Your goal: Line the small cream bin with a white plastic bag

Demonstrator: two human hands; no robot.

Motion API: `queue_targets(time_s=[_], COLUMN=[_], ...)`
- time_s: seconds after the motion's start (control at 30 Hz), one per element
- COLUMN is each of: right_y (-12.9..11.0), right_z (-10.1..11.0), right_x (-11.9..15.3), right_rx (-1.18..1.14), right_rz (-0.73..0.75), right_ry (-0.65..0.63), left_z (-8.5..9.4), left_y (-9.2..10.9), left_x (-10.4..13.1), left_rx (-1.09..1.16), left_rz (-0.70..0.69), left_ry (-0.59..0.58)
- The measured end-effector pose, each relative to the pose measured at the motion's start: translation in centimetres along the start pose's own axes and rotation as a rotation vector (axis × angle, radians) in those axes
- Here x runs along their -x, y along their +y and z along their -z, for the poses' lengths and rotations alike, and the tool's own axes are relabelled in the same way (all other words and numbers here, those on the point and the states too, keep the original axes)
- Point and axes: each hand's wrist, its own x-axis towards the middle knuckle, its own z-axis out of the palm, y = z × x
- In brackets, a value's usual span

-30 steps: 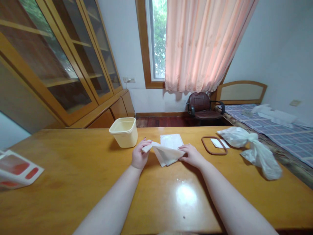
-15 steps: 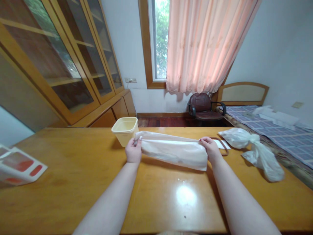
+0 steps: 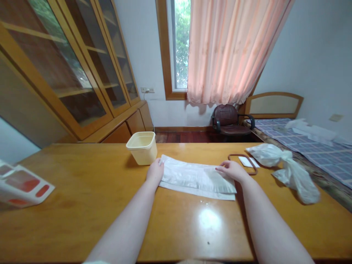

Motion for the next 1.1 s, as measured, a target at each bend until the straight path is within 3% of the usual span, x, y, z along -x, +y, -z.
queue_targets(time_s=[0.13,0.3,0.47,0.53,0.7,0.83,0.97,1.03,1.1], right_y=[0.4,1.2,0.7,0.4,0.9,1.5,1.7,1.6,1.3], right_z=[0.0,0.3,0.1,-0.2,-0.2,0.3,0.3,0.3,0.2], right_x=[-0.1,-0.2,0.3,0.2,-0.5,-0.4,-0.3,-0.5,-0.7], right_rx=[-0.240,-0.071,-0.193,-0.154,0.062,-0.091,0.007,0.125,0.209], right_rz=[0.058,-0.125,-0.039,-0.023,-0.115,-0.116,-0.105,-0.124,-0.151], right_ry=[-0.057,0.055,-0.165,-0.138,0.108,0.013,-0.080,-0.038,0.031], left_z=[0.1,-0.2,-0.3,-0.5,-1.4,-1.4,-0.7,-0.5,-0.6], left_y=[0.1,0.1,-0.3,-0.3,0.2,0.2,0.5,1.2,2.1], left_x=[0.1,0.3,-0.1,-0.4,-0.7,-0.9,-0.2,0.8,2.3], left_rx=[0.013,0.076,0.223,0.305,0.510,0.645,0.329,0.095,-0.073], left_rz=[0.010,-0.031,-0.028,-0.013,-0.006,-0.006,-0.151,-0.271,-0.394], left_ry=[0.003,-0.008,0.053,0.071,0.067,0.110,0.130,0.056,-0.104])
